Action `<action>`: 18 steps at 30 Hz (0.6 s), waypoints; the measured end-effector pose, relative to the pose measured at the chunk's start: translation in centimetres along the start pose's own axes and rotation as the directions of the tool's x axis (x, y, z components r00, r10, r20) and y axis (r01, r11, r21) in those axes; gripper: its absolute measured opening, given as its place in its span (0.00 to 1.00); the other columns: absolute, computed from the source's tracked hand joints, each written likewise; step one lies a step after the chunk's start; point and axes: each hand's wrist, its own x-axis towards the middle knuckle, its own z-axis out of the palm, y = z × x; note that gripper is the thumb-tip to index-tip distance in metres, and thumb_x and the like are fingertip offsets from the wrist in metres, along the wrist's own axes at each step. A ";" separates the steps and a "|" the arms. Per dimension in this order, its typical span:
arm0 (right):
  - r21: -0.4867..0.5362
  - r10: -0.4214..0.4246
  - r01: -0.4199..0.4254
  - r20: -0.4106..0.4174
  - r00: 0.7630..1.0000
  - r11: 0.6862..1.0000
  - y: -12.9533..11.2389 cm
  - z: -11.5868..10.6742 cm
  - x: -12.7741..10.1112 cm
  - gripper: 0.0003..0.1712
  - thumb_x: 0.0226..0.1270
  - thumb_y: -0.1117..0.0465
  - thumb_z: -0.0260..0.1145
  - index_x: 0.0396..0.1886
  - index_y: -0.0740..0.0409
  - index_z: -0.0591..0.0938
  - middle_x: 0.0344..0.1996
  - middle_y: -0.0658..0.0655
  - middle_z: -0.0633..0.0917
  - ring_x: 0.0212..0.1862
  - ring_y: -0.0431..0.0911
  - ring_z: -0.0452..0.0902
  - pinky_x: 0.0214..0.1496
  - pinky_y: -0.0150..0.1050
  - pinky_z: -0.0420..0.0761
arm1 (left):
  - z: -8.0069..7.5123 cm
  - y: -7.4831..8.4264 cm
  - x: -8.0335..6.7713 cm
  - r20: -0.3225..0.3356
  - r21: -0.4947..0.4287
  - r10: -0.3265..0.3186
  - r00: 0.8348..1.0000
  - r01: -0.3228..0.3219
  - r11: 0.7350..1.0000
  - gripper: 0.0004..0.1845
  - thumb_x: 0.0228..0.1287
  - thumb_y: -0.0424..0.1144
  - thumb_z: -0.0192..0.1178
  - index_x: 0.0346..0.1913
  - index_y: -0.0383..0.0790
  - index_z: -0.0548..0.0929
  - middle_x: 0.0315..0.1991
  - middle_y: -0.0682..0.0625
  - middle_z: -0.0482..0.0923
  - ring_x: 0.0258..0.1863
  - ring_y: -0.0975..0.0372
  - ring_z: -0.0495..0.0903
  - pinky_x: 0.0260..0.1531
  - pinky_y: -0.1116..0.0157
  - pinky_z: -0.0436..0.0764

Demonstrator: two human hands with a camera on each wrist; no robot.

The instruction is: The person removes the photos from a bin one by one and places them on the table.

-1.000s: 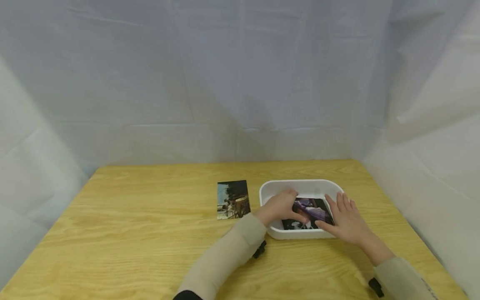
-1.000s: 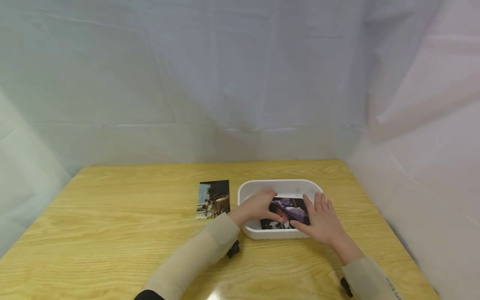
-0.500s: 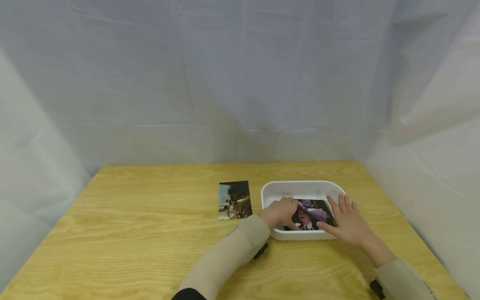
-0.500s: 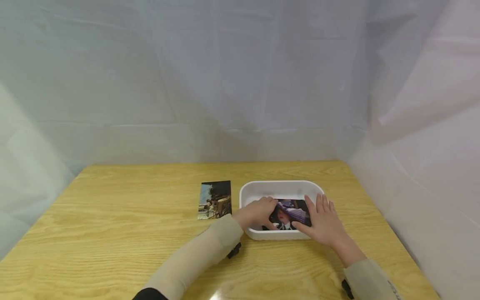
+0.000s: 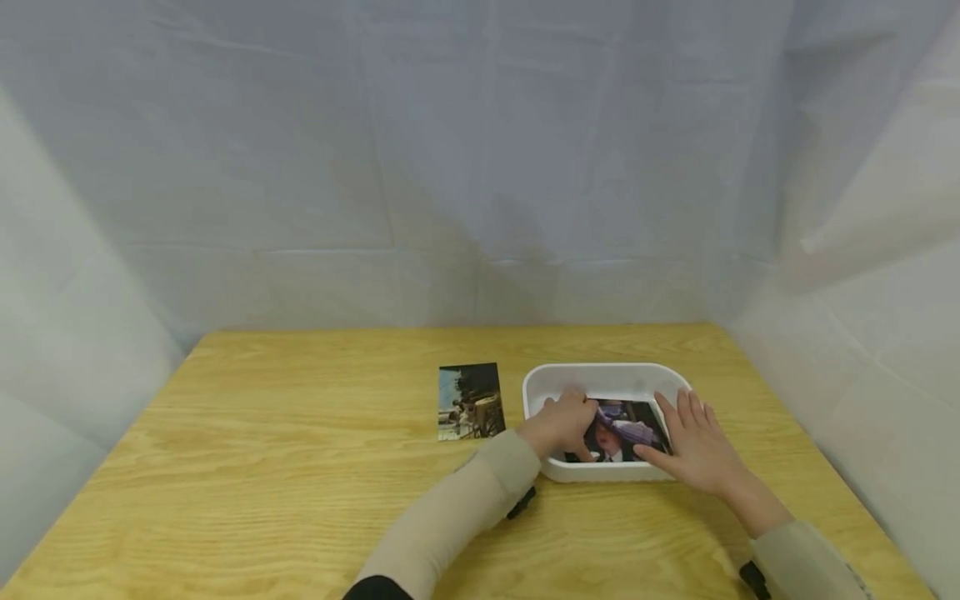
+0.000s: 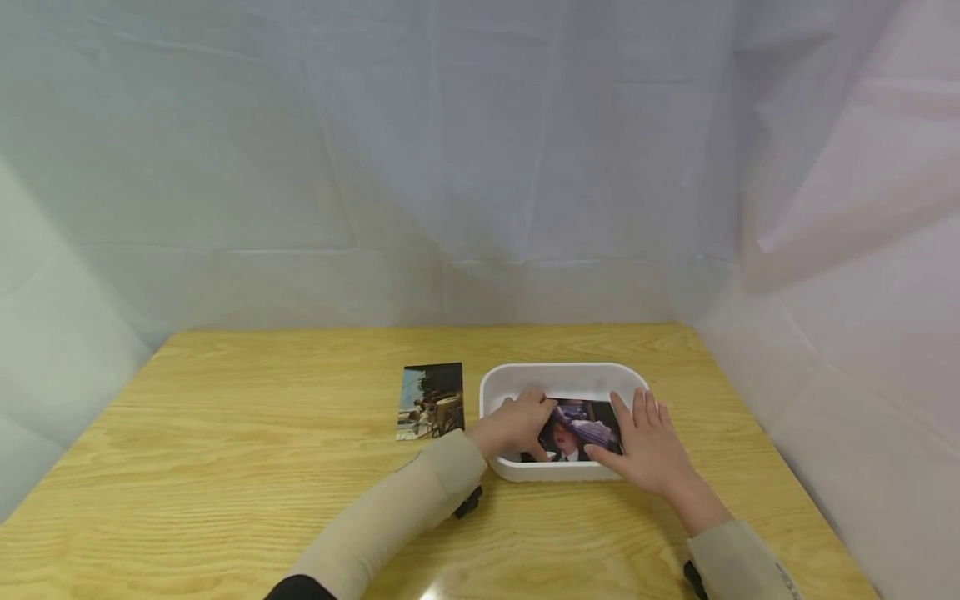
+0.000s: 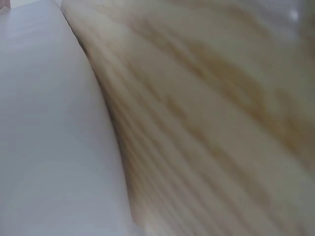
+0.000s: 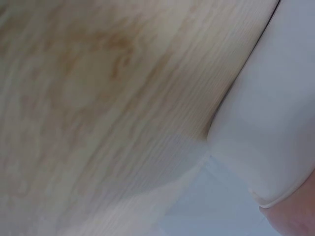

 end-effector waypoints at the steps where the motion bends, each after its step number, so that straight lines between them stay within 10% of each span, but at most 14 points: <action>1: -0.001 0.000 0.000 0.000 1.000 1.000 0.0 0.0 0.0 0.52 0.56 0.36 0.54 0.64 0.72 0.52 0.59 0.82 0.47 0.61 0.71 0.39 0.59 0.62 0.41 | 0.0 -0.1 0.0 -0.010 0.005 0.001 1.000 -0.001 1.000 0.40 0.35 0.58 0.70 0.55 0.47 0.70 0.50 0.52 0.65 0.51 0.61 0.63 0.45 0.59 0.69; 18: -0.016 -0.010 0.010 -0.004 1.000 1.000 -0.2 0.1 0.5 0.52 0.55 0.35 0.54 0.63 0.72 0.54 0.59 0.83 0.48 0.61 0.71 0.40 0.58 0.62 0.42 | -0.7 -1.1 -0.4 -0.211 -0.186 0.004 0.977 -0.044 0.982 0.40 0.28 0.50 0.75 0.50 0.43 0.70 0.45 0.51 0.67 0.47 0.62 0.64 0.48 0.69 0.66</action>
